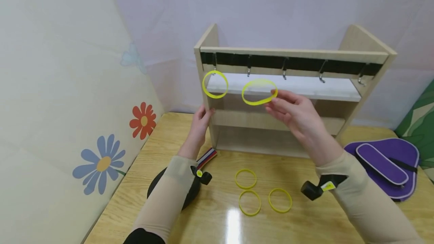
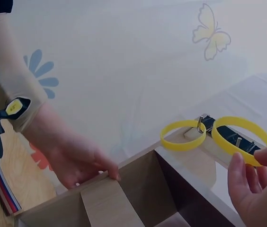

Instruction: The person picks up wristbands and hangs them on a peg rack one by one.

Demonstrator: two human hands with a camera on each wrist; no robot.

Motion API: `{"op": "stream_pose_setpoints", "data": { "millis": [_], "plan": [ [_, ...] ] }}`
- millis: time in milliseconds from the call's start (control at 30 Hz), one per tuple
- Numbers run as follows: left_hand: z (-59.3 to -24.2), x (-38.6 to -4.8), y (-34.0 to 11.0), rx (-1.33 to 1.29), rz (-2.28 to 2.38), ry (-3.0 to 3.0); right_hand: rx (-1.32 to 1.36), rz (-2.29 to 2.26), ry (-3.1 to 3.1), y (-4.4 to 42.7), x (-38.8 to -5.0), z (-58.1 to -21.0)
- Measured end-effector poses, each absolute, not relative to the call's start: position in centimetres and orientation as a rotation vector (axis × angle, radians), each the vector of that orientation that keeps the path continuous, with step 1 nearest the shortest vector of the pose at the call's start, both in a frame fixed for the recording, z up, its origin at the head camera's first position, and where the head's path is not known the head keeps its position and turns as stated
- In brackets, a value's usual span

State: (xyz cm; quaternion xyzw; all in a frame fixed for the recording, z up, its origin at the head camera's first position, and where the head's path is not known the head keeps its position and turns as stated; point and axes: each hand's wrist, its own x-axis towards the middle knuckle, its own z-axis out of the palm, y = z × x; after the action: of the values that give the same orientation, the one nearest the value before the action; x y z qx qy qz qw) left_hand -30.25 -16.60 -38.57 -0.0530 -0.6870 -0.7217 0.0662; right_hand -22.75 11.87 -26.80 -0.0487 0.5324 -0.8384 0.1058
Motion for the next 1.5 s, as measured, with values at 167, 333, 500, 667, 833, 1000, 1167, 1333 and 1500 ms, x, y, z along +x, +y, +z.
{"op": "stream_pose_setpoints", "data": {
  "millis": [167,333,500,667,833,1000,1167,1333,1500],
  "plan": [
    [-38.7,-30.3,-16.7,-0.178,-2.179,-2.061,-0.160,-2.550,1.485,10.9,-23.3,-26.5],
    [-38.7,-30.3,-16.7,-0.172,-2.183,-2.061,-0.159,-2.633,1.389,10.0,-23.8,-26.6],
    [-38.7,-30.1,-16.6,-0.168,-2.176,-2.066,-0.119,-2.670,1.350,9.4,-24.1,-26.7],
    [-38.8,-30.1,-16.6,-0.165,-2.178,-2.058,-0.075,-2.665,1.362,8.9,-24.4,-26.9],
    [-38.9,-30.0,-16.6,-0.160,-2.169,-2.074,-0.060,-2.677,1.358,8.6,-24.6,-27.2],
    [-38.9,-30.1,-16.5,-0.148,-2.173,-2.075,-0.033,-2.652,1.411,8.6,-24.7,-27.6],
    [-38.9,-30.1,-16.5,-0.144,-2.174,-2.074,-0.020,-2.613,1.473,8.6,-24.8,-27.8],
    [-38.8,-30.2,-16.5,-0.143,-2.166,-2.080,-0.033,-2.597,1.492,8.6,-24.9,-27.8],
    [-38.8,-30.4,-16.5,-0.164,-2.178,-2.066,-0.060,-2.591,1.476,8.5,-25.0,-27.9]
  ]
}}
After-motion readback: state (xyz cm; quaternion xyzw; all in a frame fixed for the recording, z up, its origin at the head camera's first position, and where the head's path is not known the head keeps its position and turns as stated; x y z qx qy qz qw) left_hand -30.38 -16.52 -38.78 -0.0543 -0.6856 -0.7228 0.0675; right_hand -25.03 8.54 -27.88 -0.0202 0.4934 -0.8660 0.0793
